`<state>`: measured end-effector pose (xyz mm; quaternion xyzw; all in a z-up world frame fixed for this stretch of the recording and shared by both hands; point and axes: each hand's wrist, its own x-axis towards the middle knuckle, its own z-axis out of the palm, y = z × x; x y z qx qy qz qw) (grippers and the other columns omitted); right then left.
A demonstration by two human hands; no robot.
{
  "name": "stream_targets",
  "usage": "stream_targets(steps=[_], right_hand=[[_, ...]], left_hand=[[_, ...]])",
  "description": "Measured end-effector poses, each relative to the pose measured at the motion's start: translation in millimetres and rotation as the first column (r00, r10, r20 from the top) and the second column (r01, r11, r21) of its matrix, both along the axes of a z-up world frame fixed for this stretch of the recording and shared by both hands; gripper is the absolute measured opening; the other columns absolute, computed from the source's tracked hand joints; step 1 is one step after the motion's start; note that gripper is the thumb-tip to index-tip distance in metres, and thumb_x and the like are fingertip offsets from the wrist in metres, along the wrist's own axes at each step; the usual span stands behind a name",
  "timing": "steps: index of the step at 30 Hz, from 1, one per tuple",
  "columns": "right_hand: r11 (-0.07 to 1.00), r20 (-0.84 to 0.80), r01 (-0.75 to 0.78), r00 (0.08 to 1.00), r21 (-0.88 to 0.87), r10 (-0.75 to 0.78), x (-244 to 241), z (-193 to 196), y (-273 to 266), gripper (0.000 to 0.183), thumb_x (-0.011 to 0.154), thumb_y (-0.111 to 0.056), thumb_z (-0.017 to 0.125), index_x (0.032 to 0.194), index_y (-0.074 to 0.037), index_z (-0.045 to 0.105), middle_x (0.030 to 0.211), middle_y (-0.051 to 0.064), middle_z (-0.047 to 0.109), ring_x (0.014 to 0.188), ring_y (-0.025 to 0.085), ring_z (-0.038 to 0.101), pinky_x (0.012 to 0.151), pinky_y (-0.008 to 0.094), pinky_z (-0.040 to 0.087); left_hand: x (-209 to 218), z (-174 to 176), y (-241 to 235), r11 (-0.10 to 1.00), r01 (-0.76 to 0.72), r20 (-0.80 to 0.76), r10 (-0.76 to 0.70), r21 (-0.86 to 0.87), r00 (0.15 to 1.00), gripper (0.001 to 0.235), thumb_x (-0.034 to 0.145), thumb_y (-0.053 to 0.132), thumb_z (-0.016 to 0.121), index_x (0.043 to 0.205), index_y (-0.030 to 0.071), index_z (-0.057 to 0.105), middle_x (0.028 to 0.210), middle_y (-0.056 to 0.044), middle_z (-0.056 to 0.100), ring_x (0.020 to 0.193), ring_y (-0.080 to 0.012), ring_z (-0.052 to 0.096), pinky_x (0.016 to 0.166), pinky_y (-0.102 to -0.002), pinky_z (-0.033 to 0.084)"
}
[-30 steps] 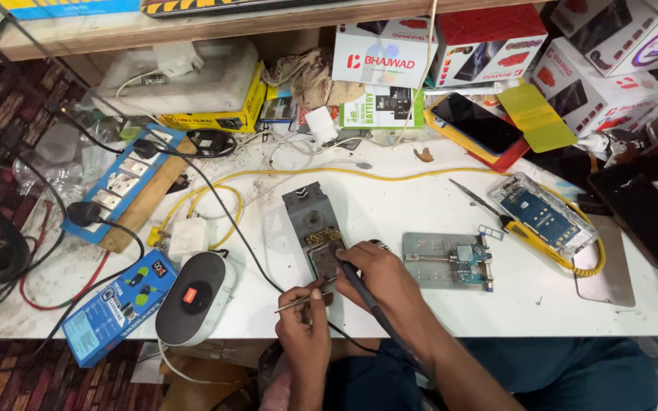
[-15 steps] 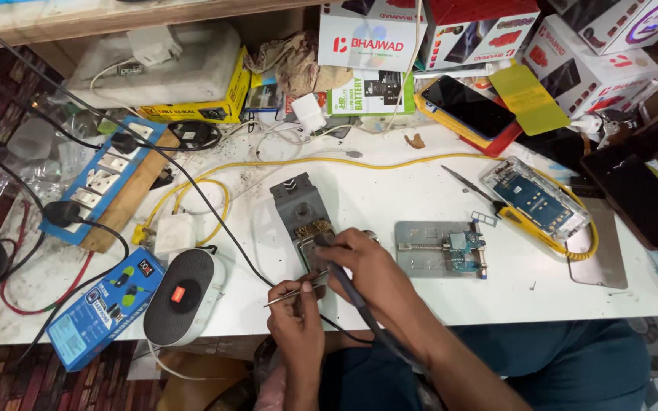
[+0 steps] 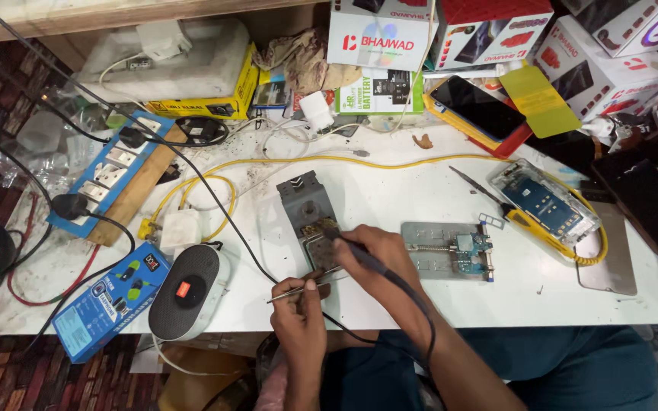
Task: The person uses a soldering iron and tweezers to solder components on a small circuit board held in a vise. They repeatedly apply solder to various points on the board while adjusting components with tweezers.
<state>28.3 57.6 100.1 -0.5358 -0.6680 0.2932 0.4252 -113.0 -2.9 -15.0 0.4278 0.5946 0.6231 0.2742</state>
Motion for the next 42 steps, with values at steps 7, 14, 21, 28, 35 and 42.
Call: stream_targets(steps=[7,14,21,28,35,42], right_hand=[[0.992,0.012,0.076,0.997,0.099,-0.078,1.2,2.8,-3.2,0.019,0.087,-0.019,0.074,0.086,0.000,0.076,0.071,0.017,0.071,0.059,0.029,0.071,0.055,0.036,0.053],[0.997,0.009,0.056,0.998,0.055,-0.057,2.2,-2.3,5.1,0.014,0.087,-0.015,0.074,0.089,-0.001,0.076,0.072,0.016,0.072,0.060,0.026,0.072,0.056,0.035,0.055],[0.986,-0.383,0.032,0.923,0.164,0.034,111.2,-38.2,-52.0,0.020,0.094,-0.006,0.066,0.111,0.004,0.069,0.097,0.016,0.073,0.077,0.020,0.072,0.069,0.035,0.059],[0.935,-0.754,0.030,0.601,0.354,0.266,270.1,-91.7,-58.5,0.028,0.111,-0.018,0.062,0.118,0.008,0.067,0.096,0.023,0.067,0.079,0.028,0.065,0.070,0.036,0.052],[0.960,-0.851,0.128,0.502,0.248,0.153,313.6,-154.6,-50.6,0.032,0.108,-0.024,0.063,0.118,0.006,0.067,0.089,0.022,0.068,0.072,0.027,0.063,0.064,0.036,0.051],[0.980,-0.888,0.194,0.446,-0.030,-0.115,309.9,-144.6,-45.4,0.028,0.110,-0.020,0.056,0.117,0.006,0.063,0.091,0.020,0.069,0.076,0.024,0.068,0.070,0.034,0.054]], left_hand=[[1.0,3.1,1.9,0.997,0.054,0.077,-0.058,0.056,0.995,0.016,0.099,0.009,0.061,0.108,-0.002,0.053,0.098,-0.015,0.078,0.081,-0.0132,0.074,0.072,-0.025,0.060],[0.2,7.9,0.0,0.999,0.046,0.076,-0.046,0.004,0.996,0.015,0.100,0.008,0.062,0.109,-0.002,0.055,0.093,-0.018,0.076,0.080,-0.0129,0.069,0.070,-0.024,0.056],[-3.6,4.1,0.1,0.996,0.085,0.260,-0.090,0.031,0.961,0.014,0.099,0.010,0.060,0.106,0.001,0.051,0.100,-0.018,0.076,0.078,-0.0171,0.074,0.073,-0.027,0.060],[-15.4,3.4,-4.1,0.989,0.039,0.458,-0.101,0.142,0.883,0.018,0.102,0.008,0.059,0.114,0.001,0.047,0.100,-0.025,0.073,0.076,-0.0236,0.071,0.072,-0.036,0.064],[43.5,21.1,19.4,0.849,0.432,0.271,-0.512,0.304,0.815,0.027,0.096,-0.009,0.057,0.117,0.003,0.044,0.110,-0.025,0.071,0.097,-0.0286,0.074,0.081,-0.038,0.065],[126.9,49.6,96.0,0.584,0.805,-0.107,-0.798,0.103,0.592,0.023,0.099,-0.007,0.058,0.117,0.001,0.045,0.115,-0.016,0.076,0.107,-0.0190,0.073,0.092,-0.030,0.060]])
